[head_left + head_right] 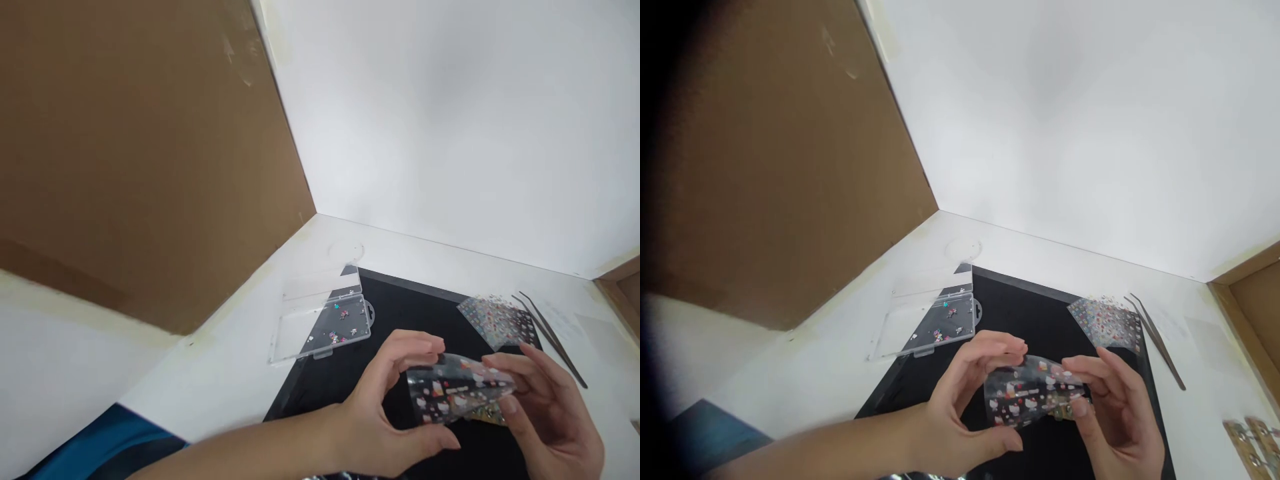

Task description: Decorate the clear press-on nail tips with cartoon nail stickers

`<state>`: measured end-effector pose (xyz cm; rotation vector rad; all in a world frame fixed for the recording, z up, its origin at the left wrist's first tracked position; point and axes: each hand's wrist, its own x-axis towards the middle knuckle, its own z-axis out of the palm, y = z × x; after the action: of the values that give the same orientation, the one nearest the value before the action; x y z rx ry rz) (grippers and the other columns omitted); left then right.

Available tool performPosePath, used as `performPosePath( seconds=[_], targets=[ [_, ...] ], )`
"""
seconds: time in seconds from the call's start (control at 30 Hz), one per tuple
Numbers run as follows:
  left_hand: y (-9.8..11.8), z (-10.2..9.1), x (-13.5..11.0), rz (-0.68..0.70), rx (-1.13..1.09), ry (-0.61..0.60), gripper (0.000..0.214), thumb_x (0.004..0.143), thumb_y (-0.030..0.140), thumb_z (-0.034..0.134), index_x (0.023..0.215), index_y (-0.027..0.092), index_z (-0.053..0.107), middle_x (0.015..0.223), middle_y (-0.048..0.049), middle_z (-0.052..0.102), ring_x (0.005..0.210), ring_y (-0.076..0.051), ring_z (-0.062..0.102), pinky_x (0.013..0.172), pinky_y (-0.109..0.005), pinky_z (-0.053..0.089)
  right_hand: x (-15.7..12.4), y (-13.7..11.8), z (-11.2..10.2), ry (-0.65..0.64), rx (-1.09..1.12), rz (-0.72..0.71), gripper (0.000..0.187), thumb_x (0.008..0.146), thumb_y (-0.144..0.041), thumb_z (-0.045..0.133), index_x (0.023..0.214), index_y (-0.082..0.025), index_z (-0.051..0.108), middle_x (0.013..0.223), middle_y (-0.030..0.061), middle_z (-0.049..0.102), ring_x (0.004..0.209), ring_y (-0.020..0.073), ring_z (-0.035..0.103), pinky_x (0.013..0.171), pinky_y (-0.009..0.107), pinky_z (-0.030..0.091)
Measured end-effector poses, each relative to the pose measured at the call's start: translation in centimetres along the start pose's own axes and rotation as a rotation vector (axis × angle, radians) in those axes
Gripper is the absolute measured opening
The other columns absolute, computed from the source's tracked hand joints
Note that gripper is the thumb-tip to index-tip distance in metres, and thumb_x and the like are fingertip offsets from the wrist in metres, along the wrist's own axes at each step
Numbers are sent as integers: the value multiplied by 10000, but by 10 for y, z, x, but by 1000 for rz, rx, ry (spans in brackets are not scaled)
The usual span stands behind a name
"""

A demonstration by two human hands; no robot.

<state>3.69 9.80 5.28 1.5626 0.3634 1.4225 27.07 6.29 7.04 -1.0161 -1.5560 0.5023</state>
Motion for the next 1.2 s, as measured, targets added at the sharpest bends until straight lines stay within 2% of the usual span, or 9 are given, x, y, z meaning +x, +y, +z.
performPosePath(
  seconds=[0.1,0.2,0.27,0.4,0.57,0.7,0.83,0.97,1.2],
  targets=[
    [2,3,0,21,-89,16,814,919,118,906,1591,388,535,1436,-111,621,1315,-230,747,1150,-308,638,-2,2,-5,20,-11,32,541,1045,-193,733,1560,-327,635,1133,65,856,942,202,856,808,232,696],
    [7,3,1,4,-147,47,723,942,71,862,1537,372,584,1397,-100,659,1250,-224,790,1093,-294,672,-1,0,-4,12,7,35,505,1037,-203,747,1522,-318,666,1094,61,858,899,225,858,758,260,711],
    [10,1,3,4,-130,73,589,945,86,865,1442,308,642,1329,-102,701,1168,-226,818,1024,-291,703,1,-3,-1,-8,19,30,488,1038,-219,749,1510,-317,674,1077,61,860,876,237,858,721,271,716],
    [14,-2,8,-7,-81,121,265,937,167,898,1124,199,713,1137,-100,771,992,-212,840,901,-288,726,1,-5,1,-21,10,13,400,1030,-270,770,1425,-321,727,1021,39,862,808,229,850,679,250,706],
    [13,-2,10,-36,-110,137,200,960,251,896,1028,193,717,1081,-90,779,933,-186,834,852,-272,719,-4,0,-8,-12,-20,55,342,974,-306,834,1308,-258,778,980,74,853,785,251,839,652,287,710],
    [7,2,9,7,-138,146,198,973,215,876,1091,209,717,1093,-68,762,941,-160,819,864,-252,700,-6,0,-7,-21,-8,69,332,951,-314,853,1270,-261,781,971,71,841,796,252,828,650,303,703],
    [1,6,7,58,-226,158,255,993,174,842,1207,247,725,1129,-42,724,985,-125,794,904,-213,667,-8,-2,7,89,24,28,291,1001,-345,795,1276,-251,774,920,69,821,766,235,811,632,295,698],
    [4,4,7,29,-213,136,315,1013,138,791,1293,263,718,1175,-50,684,1055,-132,775,953,-219,655,-13,1,14,139,6,3,288,980,-331,810,1250,-234,782,922,87,811,771,238,801,631,306,707],
    [9,1,6,6,-171,86,282,1093,198,672,1366,268,662,1211,-75,648,1115,-146,725,1006,-239,629,-15,1,14,177,-11,-12,291,948,-288,836,1231,-238,789,937,92,807,798,232,794,633,294,711]
  ],
)
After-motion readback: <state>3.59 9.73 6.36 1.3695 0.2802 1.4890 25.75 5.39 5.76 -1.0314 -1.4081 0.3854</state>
